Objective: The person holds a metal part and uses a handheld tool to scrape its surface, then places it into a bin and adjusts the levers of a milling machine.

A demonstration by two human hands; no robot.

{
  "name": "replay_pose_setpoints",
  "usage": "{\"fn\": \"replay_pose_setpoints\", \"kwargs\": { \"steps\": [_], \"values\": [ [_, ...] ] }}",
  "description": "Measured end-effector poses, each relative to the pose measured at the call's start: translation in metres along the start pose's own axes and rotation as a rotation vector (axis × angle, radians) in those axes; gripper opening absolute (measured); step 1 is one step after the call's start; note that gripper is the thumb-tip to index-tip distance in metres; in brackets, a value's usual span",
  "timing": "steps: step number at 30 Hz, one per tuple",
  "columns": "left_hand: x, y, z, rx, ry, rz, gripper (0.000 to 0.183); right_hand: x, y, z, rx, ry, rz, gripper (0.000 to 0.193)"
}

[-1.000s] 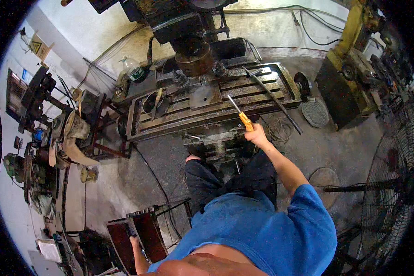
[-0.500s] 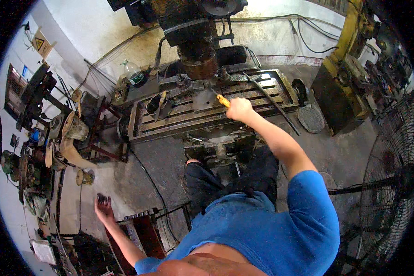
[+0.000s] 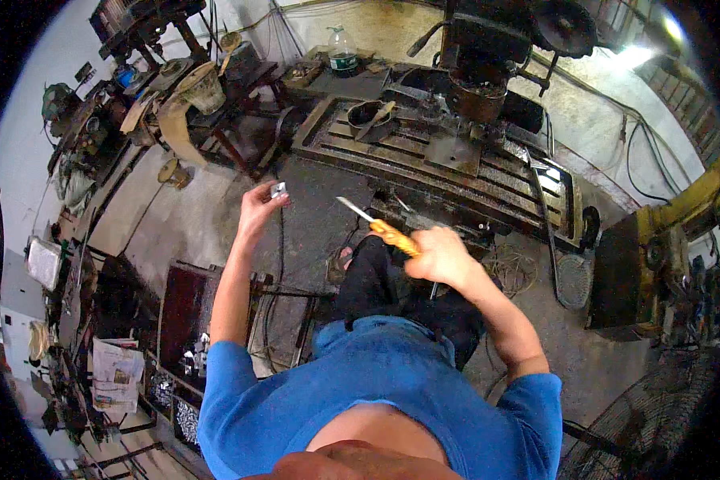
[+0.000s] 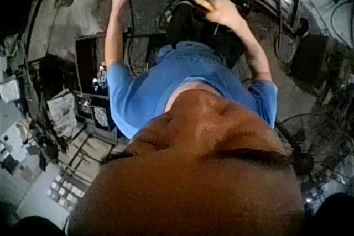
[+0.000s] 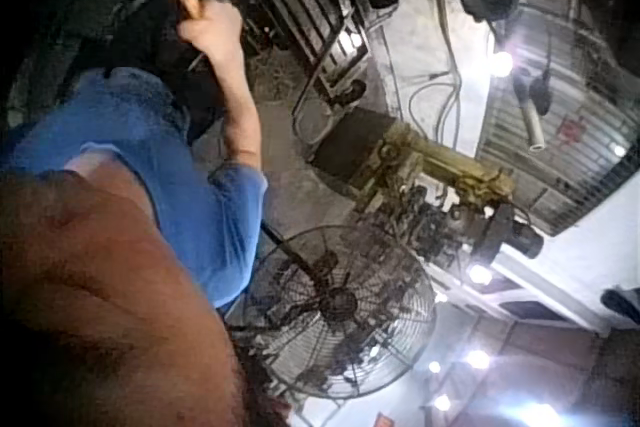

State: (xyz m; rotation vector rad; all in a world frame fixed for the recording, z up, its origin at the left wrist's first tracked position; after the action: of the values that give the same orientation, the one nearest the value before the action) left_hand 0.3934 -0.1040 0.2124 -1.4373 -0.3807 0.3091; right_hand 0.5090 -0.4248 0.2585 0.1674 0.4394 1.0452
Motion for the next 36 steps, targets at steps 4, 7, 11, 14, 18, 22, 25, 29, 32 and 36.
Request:
{"fn": "replay_pose_setpoints", "kwargs": {
  "steps": [4, 7, 11, 14, 18, 22, 25, 29, 32, 36],
  "values": [
    [-0.009, 0.030, -0.003, -0.330, 0.007, 0.061, 0.034, 0.019, 0.039, -0.012, 0.073, 0.007, 0.058, 0.027],
    [-0.024, 0.041, -0.012, -0.595, 0.056, 0.098, 0.026, 0.029, 0.049, -0.023, 0.086, 0.004, 0.084, 0.026],
    [-0.040, 0.056, -0.016, -0.717, 0.019, 0.120, 0.028, 0.026, 0.053, -0.035, 0.101, 0.038, 0.110, 0.028],
    [-0.044, 0.065, -0.026, -0.739, 0.078, 0.134, 0.030, 0.021, 0.052, -0.041, 0.093, 0.082, 0.104, 0.029],
    [-0.040, 0.061, -0.039, -0.857, 0.101, 0.144, 0.031, 0.019, 0.037, -0.033, 0.175, 0.033, -0.010, 0.029],
    [-0.033, 0.058, -0.049, -0.819, 0.091, 0.166, 0.030, 0.010, 0.043, -0.031, 0.166, 0.114, 0.055, 0.028],
    [-0.027, 0.080, -0.036, -0.728, 0.101, 0.181, 0.026, 0.008, 0.038, -0.037, 0.164, 0.133, 0.076, 0.028],
    [-0.032, 0.089, -0.034, -0.586, 0.015, 0.249, 0.022, 0.002, 0.032, -0.042, 0.114, 0.095, 0.063, 0.032],
    [-0.023, 0.086, -0.045, -0.665, 0.071, 0.209, 0.019, 0.003, 0.030, -0.045, 0.104, 0.177, 0.022, 0.034],
    [-0.016, 0.061, -0.060, -0.719, 0.159, 0.110, 0.017, 0.003, 0.030, -0.044, 0.086, 0.118, 0.002, 0.033]
  ]
}}
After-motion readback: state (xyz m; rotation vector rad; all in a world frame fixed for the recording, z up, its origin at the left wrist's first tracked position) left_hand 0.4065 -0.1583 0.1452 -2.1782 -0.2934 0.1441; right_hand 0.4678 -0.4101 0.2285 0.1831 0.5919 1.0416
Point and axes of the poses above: each hand's wrist, its own x-axis towards the middle knuckle, its own z-axis out of the back of the hand, y = z × x, the point moved 5 cm from there along x, towards the middle knuckle, and after that the axes turned 12 degrees about y, right-handed, at the moved point
